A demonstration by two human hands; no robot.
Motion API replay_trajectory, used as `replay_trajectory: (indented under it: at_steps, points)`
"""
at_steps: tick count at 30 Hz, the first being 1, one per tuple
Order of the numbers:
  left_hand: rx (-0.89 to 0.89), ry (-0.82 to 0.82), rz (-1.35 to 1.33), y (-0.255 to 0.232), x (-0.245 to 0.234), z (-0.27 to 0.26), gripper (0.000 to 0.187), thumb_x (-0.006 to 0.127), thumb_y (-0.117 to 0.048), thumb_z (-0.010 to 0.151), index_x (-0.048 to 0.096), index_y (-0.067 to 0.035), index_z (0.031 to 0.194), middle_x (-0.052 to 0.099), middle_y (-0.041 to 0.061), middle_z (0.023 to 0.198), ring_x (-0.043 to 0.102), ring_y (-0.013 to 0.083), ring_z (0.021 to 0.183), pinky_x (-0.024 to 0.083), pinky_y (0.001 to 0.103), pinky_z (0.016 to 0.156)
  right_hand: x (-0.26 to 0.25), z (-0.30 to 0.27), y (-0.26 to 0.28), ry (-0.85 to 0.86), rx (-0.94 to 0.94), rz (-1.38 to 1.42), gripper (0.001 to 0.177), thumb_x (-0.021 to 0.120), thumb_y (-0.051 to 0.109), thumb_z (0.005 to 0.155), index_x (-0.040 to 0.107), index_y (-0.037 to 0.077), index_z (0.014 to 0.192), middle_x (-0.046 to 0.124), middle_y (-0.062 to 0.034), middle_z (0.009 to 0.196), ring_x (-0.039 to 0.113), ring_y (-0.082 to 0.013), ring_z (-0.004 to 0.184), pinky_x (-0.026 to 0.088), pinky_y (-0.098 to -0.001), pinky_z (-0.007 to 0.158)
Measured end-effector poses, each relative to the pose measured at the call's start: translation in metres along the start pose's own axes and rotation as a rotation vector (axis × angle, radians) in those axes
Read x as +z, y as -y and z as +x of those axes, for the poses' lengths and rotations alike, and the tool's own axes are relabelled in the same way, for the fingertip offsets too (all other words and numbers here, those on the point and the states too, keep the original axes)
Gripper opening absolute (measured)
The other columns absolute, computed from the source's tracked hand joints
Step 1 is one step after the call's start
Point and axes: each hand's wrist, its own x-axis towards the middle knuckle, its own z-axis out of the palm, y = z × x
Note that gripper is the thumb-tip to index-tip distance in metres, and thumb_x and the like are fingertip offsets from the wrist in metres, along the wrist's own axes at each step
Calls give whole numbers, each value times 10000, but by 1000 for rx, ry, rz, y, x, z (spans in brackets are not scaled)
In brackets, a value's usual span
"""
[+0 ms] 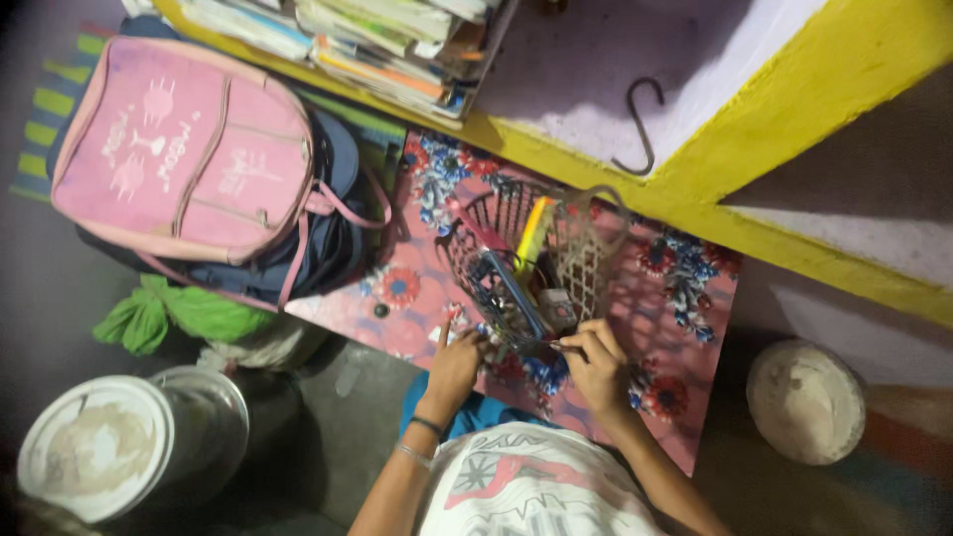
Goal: The person picks up several small containers and a patterned pouch from a shelf and table, then places them into a suitcase on a bed and zips it closed.
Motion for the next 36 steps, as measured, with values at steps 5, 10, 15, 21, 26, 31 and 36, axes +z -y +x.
replay_trajectory:
  at_steps: [5,10,15,21,26,31,36]
  points:
    - [59,-263,79,2,31,6,341,567,-115,836,712,-135,1144,697,54,1226,567,252,1297,156,559,1267,-4,-42,-22,112,22,-64,162,731,-63,751,652,31,856,624,-110,939,665,-307,845,526,-412,717]
    - [-239,-211,142,1,52,10,373,644,-98,804,693,-91,1174,683,87,1249,555,273,1325,208,576,1213,-41,-20,-5,346,113,66,230,761,10,710,683,7,927,629,-147,947,666,-350,827,529,-398,663]
    - [-688,-334,-676,-17,48,-9,376,702,-123,870,689,-52,1239,730,118,1207,717,277,1093,565,415,968,-24,0,-36,305,141,40,151,617,-2,880,724,17,984,710,-159,931,705,-355,842,551,-413,735]
    - [-607,-214,-1101,-54,45,2,446,748,-166,829,616,25,1210,744,141,1121,749,213,996,611,346,822,116,33,-160,670,344,-286,161,627,43,869,747,-16,958,715,-296,982,706,-434,993,552,-510,855]
    - [-644,-224,-1123,-62,44,6,393,731,-177,878,596,27,1185,740,131,1040,738,225,929,606,352,807,136,48,-180,836,442,-411,244,603,23,826,727,-42,1026,700,-304,1017,690,-456,1033,553,-533,865]
    - [-581,-244,-1149,-57,64,9,386,690,-138,877,588,18,1216,737,122,1016,718,198,902,589,335,804,136,57,-187,986,584,-126,254,497,8,884,711,-43,1012,717,-294,877,686,-379,692,527,-468,561]
    - [-519,-219,-1123,-57,61,10,388,675,-128,883,570,10,1230,697,97,933,661,183,827,552,320,735,126,67,-212,1074,1017,258,244,456,-20,907,631,-19,1078,688,-151,723,621,-169,499,448,-287,393]
